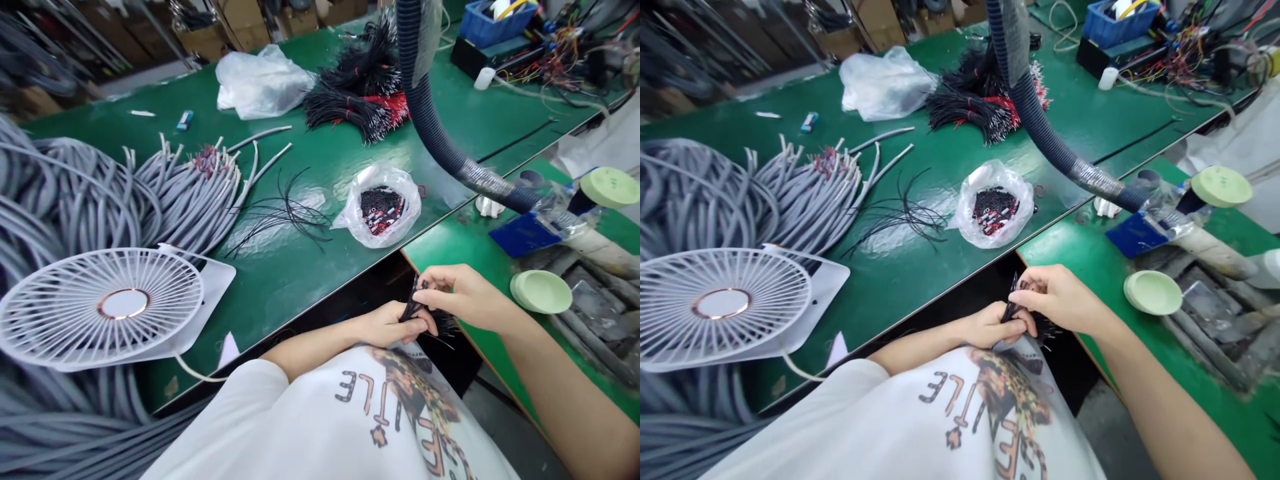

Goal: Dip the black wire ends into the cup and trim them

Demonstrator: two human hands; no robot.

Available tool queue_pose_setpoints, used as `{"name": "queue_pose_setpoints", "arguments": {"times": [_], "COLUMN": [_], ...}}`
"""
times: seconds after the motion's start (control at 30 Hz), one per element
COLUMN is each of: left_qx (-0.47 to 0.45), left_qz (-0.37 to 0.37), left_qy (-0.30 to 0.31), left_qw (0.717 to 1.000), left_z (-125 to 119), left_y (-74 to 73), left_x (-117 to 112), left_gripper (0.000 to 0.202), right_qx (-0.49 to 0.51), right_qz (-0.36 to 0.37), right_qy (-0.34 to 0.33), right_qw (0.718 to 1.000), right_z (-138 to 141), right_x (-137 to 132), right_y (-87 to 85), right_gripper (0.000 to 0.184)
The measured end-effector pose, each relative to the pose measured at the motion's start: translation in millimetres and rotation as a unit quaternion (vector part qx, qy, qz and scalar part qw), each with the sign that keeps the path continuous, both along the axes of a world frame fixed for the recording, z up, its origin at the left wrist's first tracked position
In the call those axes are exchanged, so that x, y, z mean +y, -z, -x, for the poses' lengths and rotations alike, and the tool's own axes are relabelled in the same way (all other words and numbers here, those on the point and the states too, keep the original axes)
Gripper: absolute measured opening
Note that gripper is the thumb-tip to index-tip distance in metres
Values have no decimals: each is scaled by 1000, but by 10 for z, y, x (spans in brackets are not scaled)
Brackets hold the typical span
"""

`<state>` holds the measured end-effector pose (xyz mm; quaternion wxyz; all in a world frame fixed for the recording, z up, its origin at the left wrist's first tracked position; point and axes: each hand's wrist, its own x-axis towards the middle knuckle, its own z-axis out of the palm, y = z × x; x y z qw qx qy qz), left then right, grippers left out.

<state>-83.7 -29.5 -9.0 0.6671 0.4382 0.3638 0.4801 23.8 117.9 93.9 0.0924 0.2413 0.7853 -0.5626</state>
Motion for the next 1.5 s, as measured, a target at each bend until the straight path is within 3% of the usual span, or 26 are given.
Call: {"name": "queue_pose_setpoints", "arguments": {"times": [0.23,0.47,0.7,0.83,0.97,1.07,1.17,1.3,1.5], "left_qx": [-35,-26,13,103,137,155,147,126,130], "left_qz": [52,70,68,10,-85,-143,-158,-158,-146], "left_qy": [-73,-90,-47,-7,44,93,103,63,-15], "left_qw": [995,993,997,995,986,973,971,977,981], "left_z": [22,31,51,135,210,217,216,283,470], "left_y": [16,-14,-74,-132,-189,-195,-168,-130,-98], "left_x": [-27,-33,-29,-75,-206,-307,-361,-399,-508], "left_gripper": [65,53,56,55,57,55,53,55,61], "right_qx": [31,19,-42,-59,22,75,44,11,-17], "right_qz": [54,60,-83,-237,-343,-308,-251,-193,-141], "right_qy": [37,-23,-171,-283,-309,-316,-321,-332,-348], "right_qw": [997,998,981,928,887,894,912,923,926], "right_z": [-153,-268,-148,-125,-324,-481,-484,-273,164], "right_x": [44,164,217,33,-321,-518,-556,-465,-345], "right_y": [137,113,-94,-137,-153,-232,-343,-398,-329], "right_gripper": [24,31,30,32,22,20,24,27,33]}}
